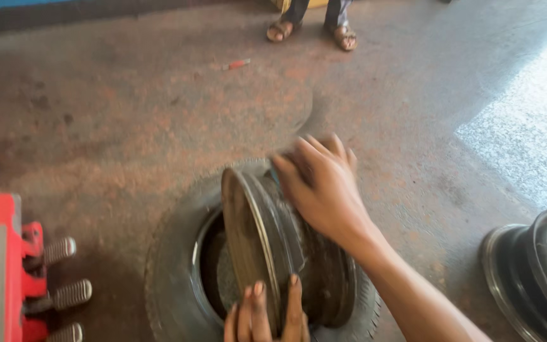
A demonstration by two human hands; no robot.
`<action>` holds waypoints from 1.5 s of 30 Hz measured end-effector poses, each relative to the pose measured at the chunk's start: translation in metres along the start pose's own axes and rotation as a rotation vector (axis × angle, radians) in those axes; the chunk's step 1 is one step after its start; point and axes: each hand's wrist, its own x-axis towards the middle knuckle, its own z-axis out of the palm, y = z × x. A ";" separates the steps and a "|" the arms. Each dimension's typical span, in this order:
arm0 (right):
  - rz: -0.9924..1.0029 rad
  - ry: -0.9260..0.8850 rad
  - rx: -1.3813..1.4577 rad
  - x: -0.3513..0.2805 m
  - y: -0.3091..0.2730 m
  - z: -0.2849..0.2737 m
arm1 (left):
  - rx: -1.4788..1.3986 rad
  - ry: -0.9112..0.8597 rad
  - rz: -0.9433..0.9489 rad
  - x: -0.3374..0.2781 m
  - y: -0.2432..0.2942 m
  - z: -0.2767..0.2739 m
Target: The person scrubs a metal wheel rim with a blue abrasive pad, focusing on the inner and outer surfaces. The rim is positioned on top of a tire on the floor. The person repeatedly rotates the rim to access different areas while scrubbing.
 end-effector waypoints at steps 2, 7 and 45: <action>0.198 0.022 0.221 -0.044 0.019 -0.014 | -0.025 -0.094 0.034 0.000 -0.008 -0.002; 0.548 0.262 0.693 -0.104 0.061 -0.006 | 0.159 -0.249 0.106 0.106 -0.008 -0.018; -0.146 -0.275 0.217 -0.011 -0.004 -0.028 | -0.691 -0.333 -0.377 0.165 -0.050 -0.013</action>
